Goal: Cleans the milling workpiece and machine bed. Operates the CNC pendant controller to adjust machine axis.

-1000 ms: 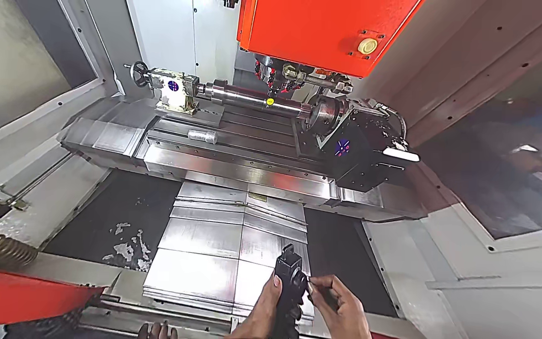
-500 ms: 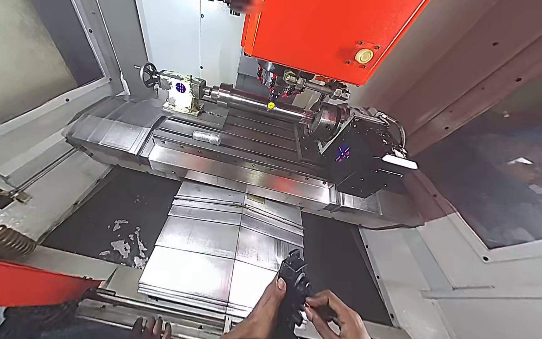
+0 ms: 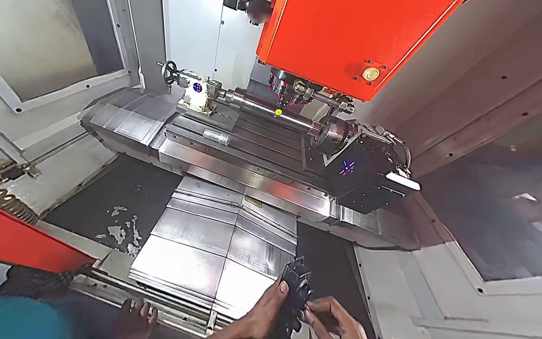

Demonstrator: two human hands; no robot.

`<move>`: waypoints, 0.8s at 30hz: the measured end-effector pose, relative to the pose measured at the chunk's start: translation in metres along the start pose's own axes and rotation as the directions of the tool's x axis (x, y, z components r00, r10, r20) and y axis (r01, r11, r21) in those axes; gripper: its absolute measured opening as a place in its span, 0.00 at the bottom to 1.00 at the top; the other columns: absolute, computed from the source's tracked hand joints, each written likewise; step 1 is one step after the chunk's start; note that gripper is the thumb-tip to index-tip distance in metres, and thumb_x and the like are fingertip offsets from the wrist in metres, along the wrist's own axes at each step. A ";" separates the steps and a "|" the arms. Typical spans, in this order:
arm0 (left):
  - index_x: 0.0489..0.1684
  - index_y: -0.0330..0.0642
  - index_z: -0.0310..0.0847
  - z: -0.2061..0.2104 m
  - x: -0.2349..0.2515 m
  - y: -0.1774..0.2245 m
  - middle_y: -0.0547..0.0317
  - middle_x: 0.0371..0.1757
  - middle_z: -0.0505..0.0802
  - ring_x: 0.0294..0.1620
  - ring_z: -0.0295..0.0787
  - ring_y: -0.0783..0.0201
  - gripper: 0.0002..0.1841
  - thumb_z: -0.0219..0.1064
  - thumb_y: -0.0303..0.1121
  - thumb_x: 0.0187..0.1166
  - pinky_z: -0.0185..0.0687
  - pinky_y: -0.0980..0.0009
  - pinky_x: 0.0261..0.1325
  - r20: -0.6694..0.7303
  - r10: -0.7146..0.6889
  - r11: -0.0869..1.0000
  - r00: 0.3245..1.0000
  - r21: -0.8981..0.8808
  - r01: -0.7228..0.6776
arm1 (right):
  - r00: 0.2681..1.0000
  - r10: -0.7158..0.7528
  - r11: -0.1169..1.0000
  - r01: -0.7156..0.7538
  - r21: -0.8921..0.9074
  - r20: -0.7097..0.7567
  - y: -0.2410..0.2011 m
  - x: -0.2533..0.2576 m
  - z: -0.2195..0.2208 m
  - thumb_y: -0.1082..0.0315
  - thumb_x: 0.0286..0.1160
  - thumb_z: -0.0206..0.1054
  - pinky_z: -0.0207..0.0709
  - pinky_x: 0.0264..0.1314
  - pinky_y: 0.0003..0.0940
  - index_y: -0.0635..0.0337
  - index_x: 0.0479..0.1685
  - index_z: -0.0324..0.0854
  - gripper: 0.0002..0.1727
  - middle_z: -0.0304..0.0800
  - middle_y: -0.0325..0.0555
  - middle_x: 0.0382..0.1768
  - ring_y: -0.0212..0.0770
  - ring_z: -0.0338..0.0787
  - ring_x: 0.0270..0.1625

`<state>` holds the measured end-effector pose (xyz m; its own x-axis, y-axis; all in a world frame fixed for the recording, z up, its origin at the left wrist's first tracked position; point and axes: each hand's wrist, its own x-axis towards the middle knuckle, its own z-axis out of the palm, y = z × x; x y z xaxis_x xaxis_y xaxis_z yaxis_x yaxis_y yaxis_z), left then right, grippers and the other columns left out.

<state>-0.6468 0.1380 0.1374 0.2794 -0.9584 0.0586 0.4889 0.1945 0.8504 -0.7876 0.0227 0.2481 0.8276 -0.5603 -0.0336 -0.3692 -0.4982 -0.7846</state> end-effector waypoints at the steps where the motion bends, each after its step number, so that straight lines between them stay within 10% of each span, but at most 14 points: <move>1: 0.81 0.33 0.59 -0.001 0.002 0.003 0.60 0.51 0.92 0.46 0.91 0.70 0.47 0.41 0.72 0.83 0.89 0.67 0.56 0.009 0.016 1.000 1.000 0.026 -0.016 | 0.999 0.002 1.000 -0.002 -0.003 0.037 0.005 0.000 -0.002 0.69 0.76 0.73 0.89 0.55 0.38 0.72 0.51 0.86 0.14 0.93 0.55 0.46 0.40 0.93 0.46; 24: 0.81 0.44 0.62 0.020 0.007 -0.012 0.59 0.50 0.92 0.47 0.92 0.65 0.41 0.39 0.70 0.85 0.90 0.62 0.55 0.077 0.008 0.999 0.997 -0.037 -0.005 | 0.998 -0.065 0.987 0.065 0.148 -0.007 0.028 -0.013 -0.017 0.76 0.71 0.72 0.92 0.49 0.34 0.71 0.48 0.84 0.10 0.94 0.48 0.40 0.35 0.94 0.39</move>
<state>-0.6674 0.1246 0.1379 0.2185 -0.9701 0.1052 0.5174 0.2066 0.8304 -0.8159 0.0051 0.2368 0.8470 -0.5312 0.0215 -0.2479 -0.4303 -0.8680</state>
